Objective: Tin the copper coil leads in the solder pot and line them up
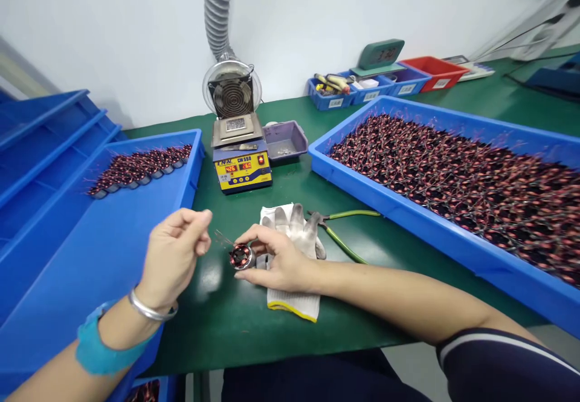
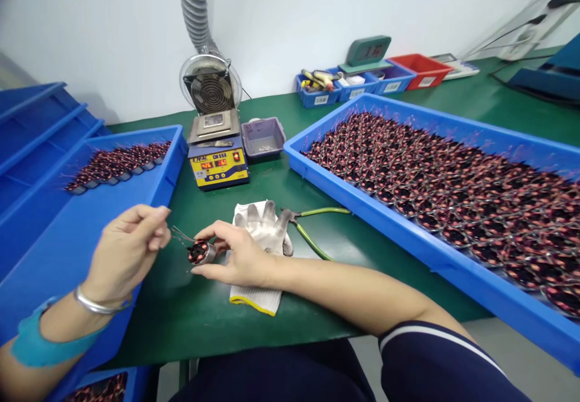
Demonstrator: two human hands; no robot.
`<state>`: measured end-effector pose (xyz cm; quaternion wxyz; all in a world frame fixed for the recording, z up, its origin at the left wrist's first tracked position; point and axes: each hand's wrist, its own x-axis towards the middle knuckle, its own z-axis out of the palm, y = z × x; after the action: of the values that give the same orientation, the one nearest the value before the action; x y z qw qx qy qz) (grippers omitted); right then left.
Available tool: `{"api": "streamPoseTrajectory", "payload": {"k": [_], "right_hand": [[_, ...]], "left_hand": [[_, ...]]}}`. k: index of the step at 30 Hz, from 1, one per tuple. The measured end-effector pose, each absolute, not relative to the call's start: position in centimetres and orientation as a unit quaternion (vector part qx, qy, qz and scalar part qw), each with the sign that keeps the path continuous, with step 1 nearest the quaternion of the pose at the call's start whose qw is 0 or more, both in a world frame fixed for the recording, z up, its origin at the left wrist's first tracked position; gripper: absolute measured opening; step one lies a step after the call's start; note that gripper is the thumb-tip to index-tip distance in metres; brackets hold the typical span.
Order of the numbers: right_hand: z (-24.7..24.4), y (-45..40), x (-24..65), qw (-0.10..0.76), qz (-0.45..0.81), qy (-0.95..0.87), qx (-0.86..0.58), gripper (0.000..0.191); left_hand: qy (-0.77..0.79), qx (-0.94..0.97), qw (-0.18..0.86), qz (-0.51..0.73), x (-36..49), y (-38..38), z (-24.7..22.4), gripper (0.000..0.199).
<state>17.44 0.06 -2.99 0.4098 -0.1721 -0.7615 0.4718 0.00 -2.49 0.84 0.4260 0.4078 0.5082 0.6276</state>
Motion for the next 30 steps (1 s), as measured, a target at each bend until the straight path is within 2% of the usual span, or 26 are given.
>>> {"api": "streamPoseTrajectory", "payload": {"k": [2, 5, 8, 11, 16, 19, 21, 23, 27, 30], "right_hand": [[-2.9, 0.0, 17.4, 0.405, 0.490, -0.752, -0.176, 0.040], [-2.4, 0.3, 17.5, 0.401, 0.522, -0.728, -0.191, 0.048], [-1.0, 1.8, 17.6, 0.415, 0.528, -0.710, -0.212, 0.054], [1.6, 5.1, 17.5, 0.435, 0.499, -0.706, -0.252, 0.052], [8.2, 13.5, 15.6, 0.439, 0.367, -0.749, -0.334, 0.038], [11.4, 18.6, 13.2, 0.378, 0.204, -0.783, -0.449, 0.023], [12.6, 21.4, 11.4, 0.369, 0.093, -0.787, -0.486, 0.026], [13.1, 23.6, 9.9, 0.361, 0.032, -0.777, -0.514, 0.032], [12.9, 25.8, 8.0, 0.322, -0.002, -0.766, -0.556, 0.047], [12.5, 26.2, 7.3, 0.303, -0.001, -0.769, -0.563, 0.047]], "left_hand": [[0.478, 0.350, 0.396, 0.701, -0.7, -2.1, 1.2, 0.035], [0.473, 0.319, 0.393, 0.721, -1.4, -1.5, 1.1, 0.036], [0.509, 0.360, 0.431, 0.653, -1.5, -1.0, -0.1, 0.045], [0.567, 0.441, 0.458, 0.524, -1.4, -0.6, -1.3, 0.058], [0.585, 0.576, 0.419, 0.388, -1.4, -0.6, -2.1, 0.060], [0.591, 0.614, 0.395, 0.343, -1.4, -0.8, -2.2, 0.057], [0.590, 0.628, 0.390, 0.325, -1.4, -0.8, -2.4, 0.054], [0.585, 0.641, 0.384, 0.315, -1.4, -0.7, -2.5, 0.051], [0.577, 0.656, 0.384, 0.298, -1.5, -0.5, -2.9, 0.048], [0.575, 0.667, 0.376, 0.287, -1.6, -0.5, -3.1, 0.044]]}}
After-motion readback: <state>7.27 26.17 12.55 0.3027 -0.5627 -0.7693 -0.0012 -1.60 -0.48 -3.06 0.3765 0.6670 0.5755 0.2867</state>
